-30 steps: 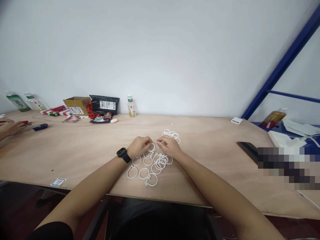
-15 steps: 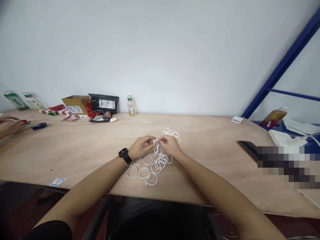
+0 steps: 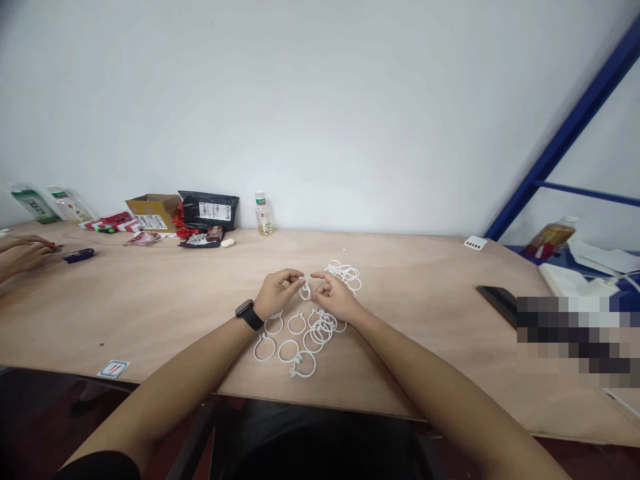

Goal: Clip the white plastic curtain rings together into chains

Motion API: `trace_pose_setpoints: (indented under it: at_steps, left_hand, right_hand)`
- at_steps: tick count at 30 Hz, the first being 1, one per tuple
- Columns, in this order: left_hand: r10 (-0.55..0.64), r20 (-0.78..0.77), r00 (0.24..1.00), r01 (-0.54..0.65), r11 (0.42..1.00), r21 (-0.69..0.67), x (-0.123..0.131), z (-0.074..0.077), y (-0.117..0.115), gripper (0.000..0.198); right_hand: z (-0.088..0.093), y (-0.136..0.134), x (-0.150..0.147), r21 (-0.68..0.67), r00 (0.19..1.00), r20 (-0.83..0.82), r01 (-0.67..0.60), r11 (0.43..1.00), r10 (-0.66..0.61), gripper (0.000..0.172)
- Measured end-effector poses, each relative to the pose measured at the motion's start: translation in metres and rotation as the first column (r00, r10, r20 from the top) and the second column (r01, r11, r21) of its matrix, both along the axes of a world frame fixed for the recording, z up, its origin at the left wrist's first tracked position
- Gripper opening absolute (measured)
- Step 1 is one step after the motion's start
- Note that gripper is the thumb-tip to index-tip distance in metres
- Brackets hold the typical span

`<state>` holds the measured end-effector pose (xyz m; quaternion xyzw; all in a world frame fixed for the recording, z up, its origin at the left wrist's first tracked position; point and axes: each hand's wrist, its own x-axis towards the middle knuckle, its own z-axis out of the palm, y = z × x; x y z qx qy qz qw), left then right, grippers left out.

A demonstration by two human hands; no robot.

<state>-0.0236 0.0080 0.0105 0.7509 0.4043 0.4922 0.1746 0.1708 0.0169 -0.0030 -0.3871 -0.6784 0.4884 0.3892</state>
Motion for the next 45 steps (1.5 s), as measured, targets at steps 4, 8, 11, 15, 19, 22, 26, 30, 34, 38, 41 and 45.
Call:
trace_pose_setpoints:
  at_steps: [4, 8, 11, 15, 19, 22, 26, 30, 34, 38, 41, 45]
  left_hand:
    - [-0.041, 0.014, 0.999, 0.042, 0.998, -0.052, 0.002, -0.001, -0.001, 0.020]
    - [-0.069, 0.029, 0.997, 0.070, 0.995, -0.066, 0.005, -0.002, -0.002, 0.020]
    - [-0.040, 0.022, 0.999, 0.042, 0.997, -0.066, 0.003, -0.003, 0.000, 0.019]
    - [0.024, 0.033, 0.999, -0.022, 0.998, -0.065, 0.001, -0.001, 0.002, 0.017]
    - [0.068, 0.095, 0.993, -0.061, 0.996, -0.070, 0.002, 0.003, 0.001, 0.016]
    - [0.083, 0.152, 0.985, -0.074, 0.995, -0.066, 0.003, 0.004, 0.001, 0.017]
    - [0.100, 0.293, 0.951, -0.073, 0.992, -0.103, 0.000, 0.004, 0.005, 0.021]
    - [0.112, 0.242, 0.964, -0.089, 0.991, -0.104, -0.004, 0.002, 0.008, 0.022]
    - [0.054, 0.131, 0.990, -0.048, 0.998, -0.049, -0.002, -0.002, 0.006, 0.022]
    - [-0.028, -0.005, 1.000, 0.028, 0.998, 0.057, 0.002, -0.002, 0.003, 0.019]
    - [-0.097, -0.038, 0.995, 0.100, 0.991, 0.086, 0.004, -0.001, 0.000, 0.019]
    - [-0.140, -0.041, 0.989, 0.143, 0.988, 0.065, 0.005, 0.000, -0.001, 0.020]
  right_hand:
    - [-0.001, 0.003, 0.001, 0.086, 0.993, 0.076, 0.087, 0.993, -0.093, 0.042]
    - [-0.004, 0.006, 0.004, 0.212, 0.956, 0.252, 0.098, 0.972, -0.151, 0.022]
    - [-0.005, 0.006, 0.005, 0.230, 0.951, 0.276, 0.072, 0.970, -0.136, 0.017]
    - [-0.002, 0.006, 0.003, 0.285, 0.953, 0.205, 0.161, 0.945, -0.224, 0.014]
    - [-0.001, 0.010, 0.006, 0.231, 0.953, 0.165, 0.215, 0.949, -0.255, 0.014]
    - [-0.001, 0.014, 0.009, 0.210, 0.954, 0.145, 0.231, 0.950, -0.264, 0.016]
    - [0.000, 0.012, 0.012, 0.320, 0.941, 0.214, 0.185, 0.929, -0.261, 0.025]
    - [0.001, 0.003, 0.009, 0.286, 0.934, 0.346, -0.016, 0.958, -0.087, 0.026]
    - [0.002, -0.002, 0.006, 0.342, 0.910, 0.413, -0.108, 0.933, -0.046, 0.024]
    - [0.005, 0.001, 0.008, 0.528, 0.917, 0.291, 0.083, 0.845, -0.272, 0.017]
    - [0.007, 0.001, 0.010, 0.625, 0.925, 0.201, 0.132, 0.769, -0.322, 0.017]
    - [0.009, -0.002, 0.009, 0.674, 0.951, 0.198, 0.045, 0.737, -0.239, 0.016]
